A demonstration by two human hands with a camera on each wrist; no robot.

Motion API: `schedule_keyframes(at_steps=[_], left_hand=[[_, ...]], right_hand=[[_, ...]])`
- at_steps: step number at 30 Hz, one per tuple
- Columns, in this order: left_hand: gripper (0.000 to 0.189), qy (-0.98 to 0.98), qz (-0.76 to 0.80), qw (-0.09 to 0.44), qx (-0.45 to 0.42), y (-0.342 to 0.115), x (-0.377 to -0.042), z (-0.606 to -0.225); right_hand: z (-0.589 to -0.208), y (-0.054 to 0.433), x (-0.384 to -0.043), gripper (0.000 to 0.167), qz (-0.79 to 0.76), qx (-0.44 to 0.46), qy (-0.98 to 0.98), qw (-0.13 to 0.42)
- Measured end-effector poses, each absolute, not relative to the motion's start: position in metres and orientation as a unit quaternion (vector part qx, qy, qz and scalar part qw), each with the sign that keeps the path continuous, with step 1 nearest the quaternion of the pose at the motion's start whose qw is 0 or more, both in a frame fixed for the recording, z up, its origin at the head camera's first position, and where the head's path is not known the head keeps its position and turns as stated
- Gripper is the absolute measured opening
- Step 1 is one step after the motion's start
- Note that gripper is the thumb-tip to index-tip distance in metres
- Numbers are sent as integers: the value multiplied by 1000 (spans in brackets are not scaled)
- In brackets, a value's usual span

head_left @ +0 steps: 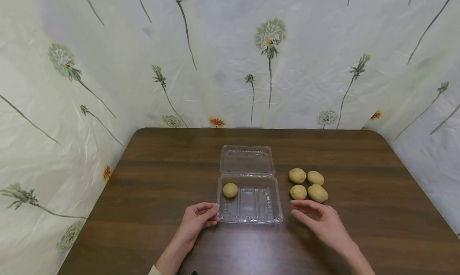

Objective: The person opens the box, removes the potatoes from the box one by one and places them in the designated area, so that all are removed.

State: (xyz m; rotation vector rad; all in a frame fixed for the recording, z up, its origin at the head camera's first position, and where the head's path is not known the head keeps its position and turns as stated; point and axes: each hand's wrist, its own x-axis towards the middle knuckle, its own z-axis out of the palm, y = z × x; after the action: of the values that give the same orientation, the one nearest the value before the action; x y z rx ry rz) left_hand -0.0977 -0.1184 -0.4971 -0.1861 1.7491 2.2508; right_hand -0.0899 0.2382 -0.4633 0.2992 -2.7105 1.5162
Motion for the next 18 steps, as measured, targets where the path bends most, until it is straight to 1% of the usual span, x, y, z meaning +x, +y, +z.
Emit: schedule_keyframes(at_steps=[12,18], left_hand=[[40,609,778,142,-67,-119,-98,-498],[41,610,777,142,-69,-119,-97,-497]], right_hand=[[-462,229,-96,29,493,111,-862,18],[-458,224,-99,29,516,124,-848,7]])
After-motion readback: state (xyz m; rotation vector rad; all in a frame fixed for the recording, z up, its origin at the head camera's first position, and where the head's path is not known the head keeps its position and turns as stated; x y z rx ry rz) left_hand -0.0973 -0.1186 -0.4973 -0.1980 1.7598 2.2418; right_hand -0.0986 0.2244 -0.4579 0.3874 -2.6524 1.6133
